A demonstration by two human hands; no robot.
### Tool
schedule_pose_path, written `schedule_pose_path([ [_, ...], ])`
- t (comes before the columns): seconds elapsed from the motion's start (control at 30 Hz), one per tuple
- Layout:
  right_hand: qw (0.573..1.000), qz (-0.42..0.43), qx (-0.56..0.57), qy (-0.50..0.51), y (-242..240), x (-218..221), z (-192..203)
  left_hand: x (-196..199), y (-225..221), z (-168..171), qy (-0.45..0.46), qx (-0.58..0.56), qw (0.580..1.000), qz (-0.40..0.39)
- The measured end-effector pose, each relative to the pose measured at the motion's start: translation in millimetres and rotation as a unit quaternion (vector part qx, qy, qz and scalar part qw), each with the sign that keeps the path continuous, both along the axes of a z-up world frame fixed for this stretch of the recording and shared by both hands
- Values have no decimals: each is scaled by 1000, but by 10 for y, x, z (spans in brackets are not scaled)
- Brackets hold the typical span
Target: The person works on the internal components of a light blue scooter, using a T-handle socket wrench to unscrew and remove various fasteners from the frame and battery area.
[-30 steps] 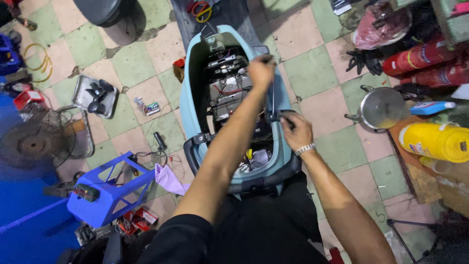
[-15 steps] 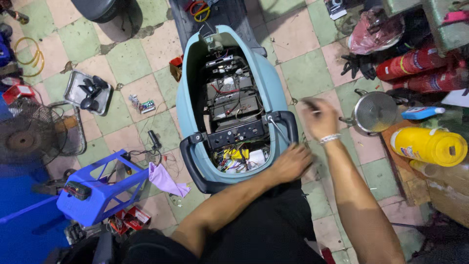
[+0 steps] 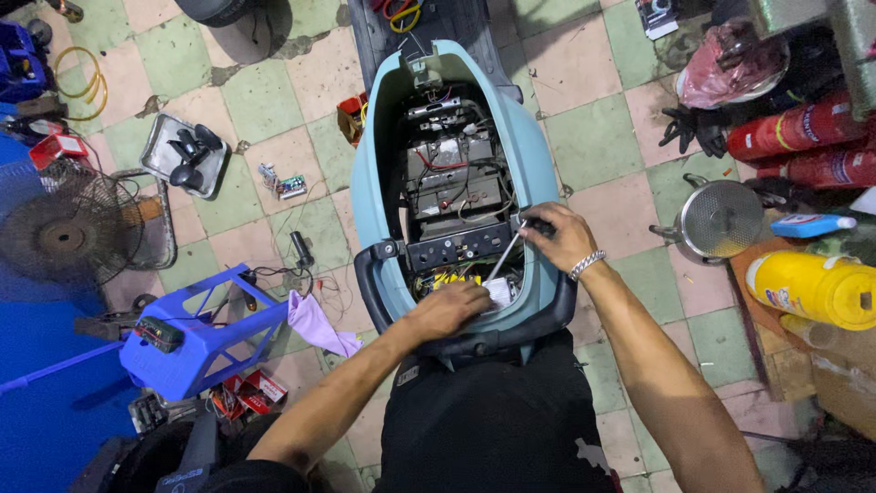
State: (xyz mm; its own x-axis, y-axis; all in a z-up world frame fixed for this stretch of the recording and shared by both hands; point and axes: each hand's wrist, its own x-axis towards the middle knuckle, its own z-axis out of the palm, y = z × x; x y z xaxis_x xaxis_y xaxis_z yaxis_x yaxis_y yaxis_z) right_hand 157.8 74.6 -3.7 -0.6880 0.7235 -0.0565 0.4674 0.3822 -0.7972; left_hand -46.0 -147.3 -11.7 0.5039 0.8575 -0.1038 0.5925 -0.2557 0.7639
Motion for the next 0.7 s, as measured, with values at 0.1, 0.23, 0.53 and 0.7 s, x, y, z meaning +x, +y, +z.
schedule_pose_path([
  [0.1,1000,13,-5,10,-18,-21,40,-250,-68,-218,76,68,995,18],
  [0.23,998,-49,-24,-14,-35,-122,46,-689,73,-307,14,93,946,310],
  [0.53,987,-161,-9,-17,-162,-241,-14,-800,1665,-784,-360,-176,639,657],
  [0.7,980,-196,-24,0,-165,-115,-125,-258,2784,-952,-84,-45,726,681],
])
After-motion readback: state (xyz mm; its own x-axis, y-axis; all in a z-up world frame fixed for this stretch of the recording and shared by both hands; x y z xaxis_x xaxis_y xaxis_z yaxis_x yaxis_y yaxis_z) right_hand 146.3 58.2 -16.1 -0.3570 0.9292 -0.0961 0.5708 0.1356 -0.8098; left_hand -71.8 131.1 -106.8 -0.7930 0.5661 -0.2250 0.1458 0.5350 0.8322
